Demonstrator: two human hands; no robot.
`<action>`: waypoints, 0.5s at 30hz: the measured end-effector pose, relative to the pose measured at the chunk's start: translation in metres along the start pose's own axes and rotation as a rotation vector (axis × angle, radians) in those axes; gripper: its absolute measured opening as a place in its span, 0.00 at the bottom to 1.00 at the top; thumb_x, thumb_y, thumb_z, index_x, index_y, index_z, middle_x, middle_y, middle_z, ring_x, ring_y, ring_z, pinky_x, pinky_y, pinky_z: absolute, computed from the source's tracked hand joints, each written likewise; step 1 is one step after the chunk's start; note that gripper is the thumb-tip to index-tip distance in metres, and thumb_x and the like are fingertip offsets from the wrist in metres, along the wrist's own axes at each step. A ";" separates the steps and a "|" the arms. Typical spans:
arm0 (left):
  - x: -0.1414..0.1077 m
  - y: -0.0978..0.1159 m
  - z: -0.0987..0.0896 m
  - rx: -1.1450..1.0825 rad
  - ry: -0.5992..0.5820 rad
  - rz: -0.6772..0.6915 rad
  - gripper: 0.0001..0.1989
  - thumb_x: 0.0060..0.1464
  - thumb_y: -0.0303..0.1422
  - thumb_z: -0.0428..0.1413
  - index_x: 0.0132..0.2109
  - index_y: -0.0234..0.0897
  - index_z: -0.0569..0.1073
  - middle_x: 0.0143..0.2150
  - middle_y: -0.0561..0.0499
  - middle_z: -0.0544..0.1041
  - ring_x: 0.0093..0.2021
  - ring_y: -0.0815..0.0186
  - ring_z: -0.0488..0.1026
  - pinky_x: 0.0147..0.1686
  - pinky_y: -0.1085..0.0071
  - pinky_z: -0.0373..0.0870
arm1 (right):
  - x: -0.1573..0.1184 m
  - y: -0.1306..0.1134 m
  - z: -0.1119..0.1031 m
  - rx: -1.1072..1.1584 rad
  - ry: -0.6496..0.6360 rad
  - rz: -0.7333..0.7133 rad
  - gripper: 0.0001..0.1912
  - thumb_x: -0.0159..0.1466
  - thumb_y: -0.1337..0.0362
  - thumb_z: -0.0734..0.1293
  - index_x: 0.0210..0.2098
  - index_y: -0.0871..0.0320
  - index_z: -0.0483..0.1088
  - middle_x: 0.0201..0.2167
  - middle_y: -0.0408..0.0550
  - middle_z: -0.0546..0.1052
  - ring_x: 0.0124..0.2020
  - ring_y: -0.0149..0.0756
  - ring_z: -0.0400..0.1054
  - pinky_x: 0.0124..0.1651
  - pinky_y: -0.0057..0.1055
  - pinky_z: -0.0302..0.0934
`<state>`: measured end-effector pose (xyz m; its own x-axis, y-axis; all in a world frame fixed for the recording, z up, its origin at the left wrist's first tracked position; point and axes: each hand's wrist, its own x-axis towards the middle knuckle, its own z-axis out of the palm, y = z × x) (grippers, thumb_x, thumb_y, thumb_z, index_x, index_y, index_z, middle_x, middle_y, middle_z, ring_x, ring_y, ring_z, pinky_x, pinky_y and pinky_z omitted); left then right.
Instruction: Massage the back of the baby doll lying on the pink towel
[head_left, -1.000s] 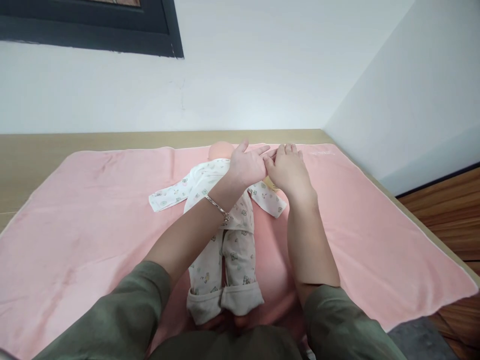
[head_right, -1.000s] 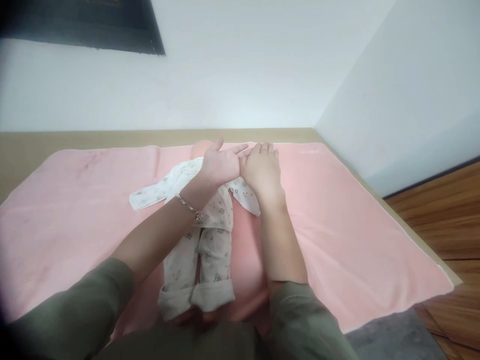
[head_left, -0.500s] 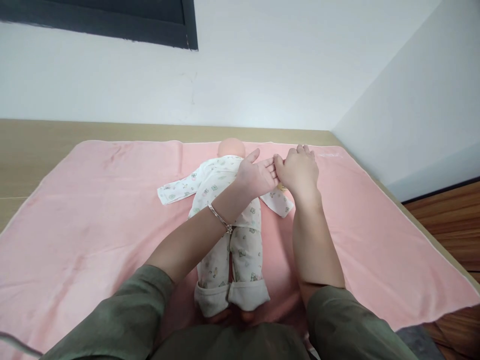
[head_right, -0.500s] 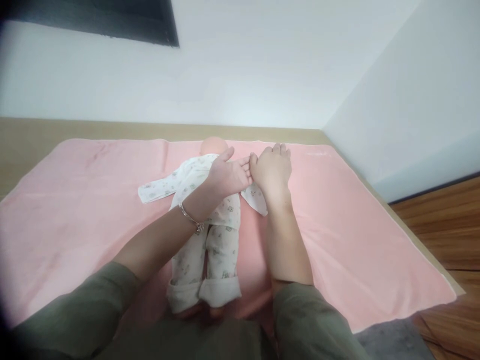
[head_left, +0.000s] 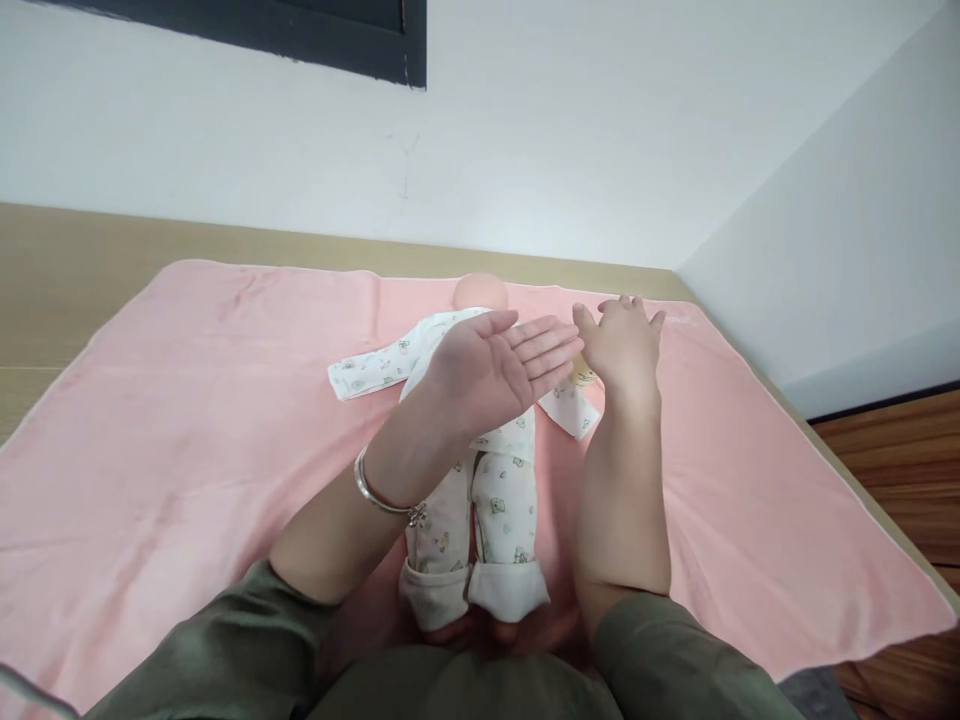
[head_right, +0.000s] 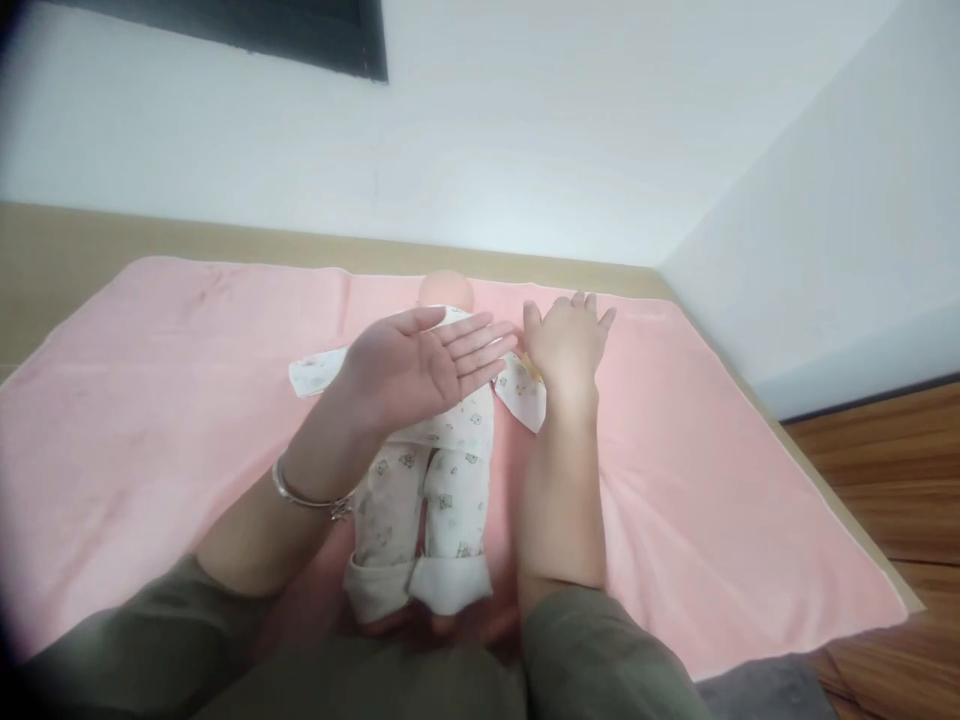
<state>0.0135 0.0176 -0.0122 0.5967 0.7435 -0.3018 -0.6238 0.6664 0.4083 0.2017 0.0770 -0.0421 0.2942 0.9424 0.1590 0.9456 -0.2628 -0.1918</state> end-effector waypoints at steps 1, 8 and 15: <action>-0.005 0.002 0.001 -0.010 0.009 0.025 0.31 0.68 0.34 0.45 0.74 0.27 0.59 0.71 0.36 0.70 0.71 0.56 0.69 0.73 0.61 0.65 | 0.000 0.001 0.001 0.007 0.001 -0.003 0.33 0.75 0.54 0.52 0.64 0.76 0.68 0.73 0.71 0.60 0.79 0.57 0.47 0.81 0.60 0.33; -0.025 0.008 0.005 -0.014 0.067 0.161 0.31 0.66 0.33 0.47 0.73 0.30 0.61 0.69 0.37 0.73 0.70 0.56 0.70 0.71 0.61 0.68 | 0.000 0.010 0.005 0.069 -0.014 -0.015 0.29 0.73 0.52 0.56 0.61 0.67 0.71 0.76 0.70 0.53 0.80 0.58 0.40 0.77 0.69 0.31; -0.038 -0.001 0.010 0.055 0.094 0.241 0.30 0.66 0.33 0.49 0.73 0.38 0.62 0.70 0.45 0.72 0.75 0.58 0.63 0.77 0.59 0.57 | -0.019 0.004 -0.007 0.375 0.108 -0.096 0.29 0.72 0.52 0.57 0.68 0.56 0.64 0.78 0.57 0.50 0.81 0.54 0.38 0.79 0.65 0.41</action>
<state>-0.0036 -0.0116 0.0078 0.3835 0.8840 -0.2675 -0.7121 0.4674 0.5238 0.2010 0.0561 -0.0393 0.2386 0.9268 0.2900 0.8592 -0.0622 -0.5079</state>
